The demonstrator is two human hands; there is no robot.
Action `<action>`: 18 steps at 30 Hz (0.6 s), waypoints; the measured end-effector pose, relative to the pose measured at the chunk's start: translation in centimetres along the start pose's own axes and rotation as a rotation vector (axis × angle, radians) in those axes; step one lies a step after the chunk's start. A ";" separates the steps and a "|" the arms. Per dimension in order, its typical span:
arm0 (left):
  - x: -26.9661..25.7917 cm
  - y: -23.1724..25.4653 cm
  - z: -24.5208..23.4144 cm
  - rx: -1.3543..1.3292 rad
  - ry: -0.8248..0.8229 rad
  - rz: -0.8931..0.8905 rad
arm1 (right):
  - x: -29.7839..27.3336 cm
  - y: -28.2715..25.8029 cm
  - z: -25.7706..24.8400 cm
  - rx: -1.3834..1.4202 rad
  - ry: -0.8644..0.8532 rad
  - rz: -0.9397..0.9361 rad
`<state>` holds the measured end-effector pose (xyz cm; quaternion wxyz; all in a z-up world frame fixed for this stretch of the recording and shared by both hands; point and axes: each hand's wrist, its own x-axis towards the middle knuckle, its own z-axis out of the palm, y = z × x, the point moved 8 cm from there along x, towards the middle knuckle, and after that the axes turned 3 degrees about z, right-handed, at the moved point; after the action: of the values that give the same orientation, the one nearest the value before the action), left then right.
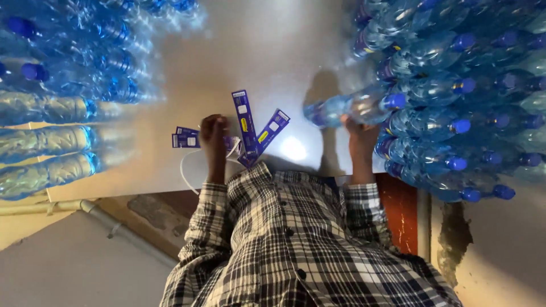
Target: Manually applying adhesive labels to plastic water bottles by wrapping them around the bottle body.
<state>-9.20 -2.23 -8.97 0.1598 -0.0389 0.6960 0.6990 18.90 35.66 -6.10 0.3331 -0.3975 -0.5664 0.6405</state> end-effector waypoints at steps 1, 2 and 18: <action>0.8 -1.0 -2.7 0.172 0.063 0.054 | 0.9 -0.7 -0.5 -0.064 0.055 -0.062; 1.7 -1.7 -5.1 0.341 0.125 0.113 | 2.1 -1.6 -0.8 -0.126 0.109 -0.130; 2.9 -5.7 -14.2 0.744 0.494 0.012 | 17.9 9.1 -10.0 -0.446 0.447 -0.473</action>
<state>-12.73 -15.88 -15.64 -0.0121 -0.1407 0.9176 0.3716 19.64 54.74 -17.85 0.4921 -0.4482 -0.6813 0.3048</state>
